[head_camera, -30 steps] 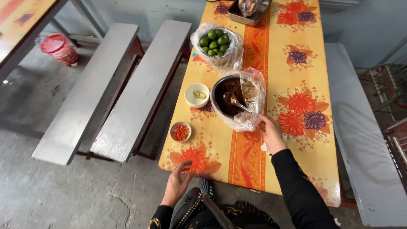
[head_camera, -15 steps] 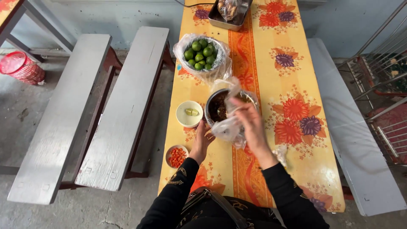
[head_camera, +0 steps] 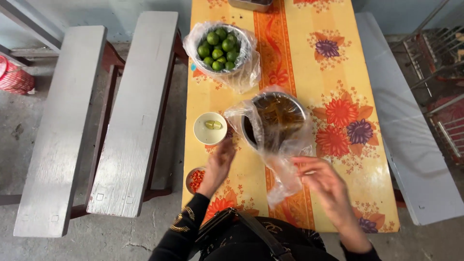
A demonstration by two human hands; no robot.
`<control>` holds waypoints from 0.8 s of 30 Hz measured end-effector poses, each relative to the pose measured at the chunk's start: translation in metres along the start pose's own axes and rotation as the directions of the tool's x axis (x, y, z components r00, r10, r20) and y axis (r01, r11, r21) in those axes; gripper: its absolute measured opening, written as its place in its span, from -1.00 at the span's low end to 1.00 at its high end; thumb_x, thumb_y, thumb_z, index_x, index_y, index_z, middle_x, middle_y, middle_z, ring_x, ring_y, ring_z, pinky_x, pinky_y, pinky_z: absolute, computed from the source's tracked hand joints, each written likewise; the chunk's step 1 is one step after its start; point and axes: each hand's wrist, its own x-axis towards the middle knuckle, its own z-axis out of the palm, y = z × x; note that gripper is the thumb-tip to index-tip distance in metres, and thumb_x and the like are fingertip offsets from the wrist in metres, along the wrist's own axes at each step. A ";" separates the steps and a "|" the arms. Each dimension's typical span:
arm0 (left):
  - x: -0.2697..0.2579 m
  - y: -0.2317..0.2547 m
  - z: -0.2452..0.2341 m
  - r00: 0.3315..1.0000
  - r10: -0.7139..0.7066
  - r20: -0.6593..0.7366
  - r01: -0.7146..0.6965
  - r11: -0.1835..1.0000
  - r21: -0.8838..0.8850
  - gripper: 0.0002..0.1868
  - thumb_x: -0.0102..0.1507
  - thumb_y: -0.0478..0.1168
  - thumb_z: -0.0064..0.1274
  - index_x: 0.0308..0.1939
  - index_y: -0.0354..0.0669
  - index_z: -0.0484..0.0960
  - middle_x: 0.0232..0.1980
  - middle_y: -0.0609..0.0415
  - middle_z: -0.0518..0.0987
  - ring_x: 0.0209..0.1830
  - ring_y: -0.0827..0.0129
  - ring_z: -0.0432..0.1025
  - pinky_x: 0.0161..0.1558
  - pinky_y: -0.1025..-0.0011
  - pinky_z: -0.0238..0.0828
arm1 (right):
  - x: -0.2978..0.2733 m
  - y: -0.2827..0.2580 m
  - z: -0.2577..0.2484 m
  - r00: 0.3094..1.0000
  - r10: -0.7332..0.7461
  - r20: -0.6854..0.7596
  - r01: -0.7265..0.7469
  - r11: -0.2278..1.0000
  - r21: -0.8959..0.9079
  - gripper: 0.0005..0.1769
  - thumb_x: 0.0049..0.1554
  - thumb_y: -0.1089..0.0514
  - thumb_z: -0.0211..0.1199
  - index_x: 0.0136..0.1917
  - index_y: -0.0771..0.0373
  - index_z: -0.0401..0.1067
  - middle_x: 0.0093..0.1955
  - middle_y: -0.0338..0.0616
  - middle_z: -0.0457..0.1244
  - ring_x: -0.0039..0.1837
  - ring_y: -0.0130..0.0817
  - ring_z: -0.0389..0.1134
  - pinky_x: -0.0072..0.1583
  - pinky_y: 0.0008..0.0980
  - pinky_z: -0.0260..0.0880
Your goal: The person cleans the rim of a small glass jar and a metal pitcher using a white tissue. They wipe the inside and outside edges of both containers thoroughly before placing the pitcher back on the table.
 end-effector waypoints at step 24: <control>-0.083 -0.021 -0.055 0.964 0.195 0.181 -0.246 0.911 0.331 -0.86 0.36 -0.20 -0.05 -0.17 -0.19 0.54 -0.29 0.04 0.65 -0.53 0.49 0.49 -0.56 0.51 0.54 | -0.031 0.073 0.056 0.965 0.088 -0.249 -0.136 0.974 -0.183 -0.53 0.12 -0.04 0.07 0.26 0.16 0.29 0.27 -0.05 0.23 0.36 -0.18 0.25 0.40 -0.11 0.25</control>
